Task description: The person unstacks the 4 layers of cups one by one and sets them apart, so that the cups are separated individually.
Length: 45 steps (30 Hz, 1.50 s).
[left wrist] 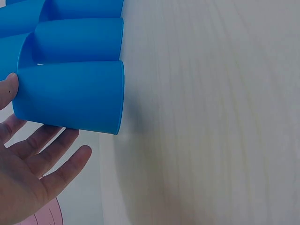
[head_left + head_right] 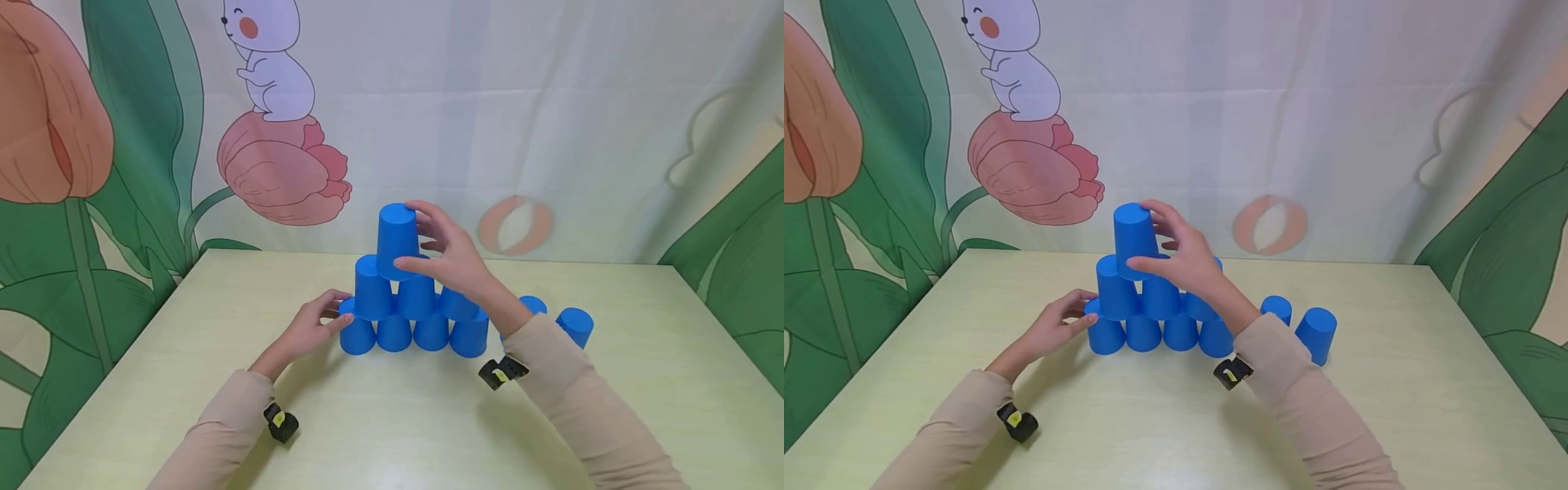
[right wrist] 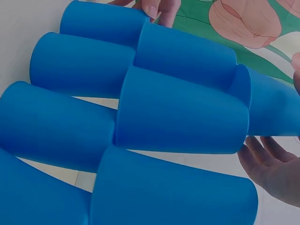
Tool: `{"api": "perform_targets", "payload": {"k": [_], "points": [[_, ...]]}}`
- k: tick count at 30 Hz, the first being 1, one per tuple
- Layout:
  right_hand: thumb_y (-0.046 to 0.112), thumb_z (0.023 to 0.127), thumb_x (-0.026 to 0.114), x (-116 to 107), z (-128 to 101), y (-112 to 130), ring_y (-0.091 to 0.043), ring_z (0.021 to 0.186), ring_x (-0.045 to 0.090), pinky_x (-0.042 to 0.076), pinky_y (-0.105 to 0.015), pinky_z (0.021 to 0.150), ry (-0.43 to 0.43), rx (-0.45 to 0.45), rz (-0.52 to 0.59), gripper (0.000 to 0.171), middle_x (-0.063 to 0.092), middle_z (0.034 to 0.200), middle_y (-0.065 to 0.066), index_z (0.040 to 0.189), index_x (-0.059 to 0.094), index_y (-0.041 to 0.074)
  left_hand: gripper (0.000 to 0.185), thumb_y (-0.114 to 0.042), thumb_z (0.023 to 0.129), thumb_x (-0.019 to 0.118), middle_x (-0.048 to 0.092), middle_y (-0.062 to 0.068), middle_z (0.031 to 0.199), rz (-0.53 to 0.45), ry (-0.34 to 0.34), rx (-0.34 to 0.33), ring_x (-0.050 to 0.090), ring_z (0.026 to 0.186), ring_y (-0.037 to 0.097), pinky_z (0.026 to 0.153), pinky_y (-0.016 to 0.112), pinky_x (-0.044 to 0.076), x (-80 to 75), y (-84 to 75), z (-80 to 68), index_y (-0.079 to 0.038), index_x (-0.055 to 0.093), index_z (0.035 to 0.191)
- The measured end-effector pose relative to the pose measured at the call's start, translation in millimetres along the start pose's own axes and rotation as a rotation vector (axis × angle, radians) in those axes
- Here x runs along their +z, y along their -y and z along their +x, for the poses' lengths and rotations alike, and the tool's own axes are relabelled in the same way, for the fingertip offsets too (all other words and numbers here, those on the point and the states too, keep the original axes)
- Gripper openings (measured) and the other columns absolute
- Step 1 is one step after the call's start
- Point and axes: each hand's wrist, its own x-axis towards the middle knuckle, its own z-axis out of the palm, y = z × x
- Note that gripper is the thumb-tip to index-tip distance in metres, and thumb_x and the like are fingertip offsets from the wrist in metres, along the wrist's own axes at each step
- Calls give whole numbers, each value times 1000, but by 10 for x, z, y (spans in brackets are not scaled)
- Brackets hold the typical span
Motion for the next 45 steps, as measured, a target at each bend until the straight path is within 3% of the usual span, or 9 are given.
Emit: {"api": "perform_targets", "payload": {"k": [7,16,34,45], "points": [[23,78,71,89,-2,-39,-28,118,47,41,-45,93,-30,-3,-29,78,42,138,-9,140,25,21,44,-26,90,58,55,18,120,1,0,4,53,107,35,86,48,46,-1,12,-1,-7,45,127],[23,78,72,115,-13,-45,-27,115,50,43,-47,91,-97,-18,-16,73,46,134,-10,137,30,22,43,-25,90,58,54,19,120,-5,1,13,53,107,36,85,48,46,0,8,-2,-7,46,127],[12,77,72,-39,-254,113,-23,114,50,45,-41,89,-114,-81,30,72,47,132,-10,136,31,16,43,-24,90,57,54,20,121,2,2,10,53,108,36,85,48,47,3,-8,-10,-6,45,127],[5,75,72,-161,-439,160,-26,115,50,43,-47,90,-143,-104,30,73,47,133,-12,136,32,12,42,-23,90,57,53,20,121,1,2,6,52,109,37,85,48,46,6,-9,-9,-7,45,127]]}}
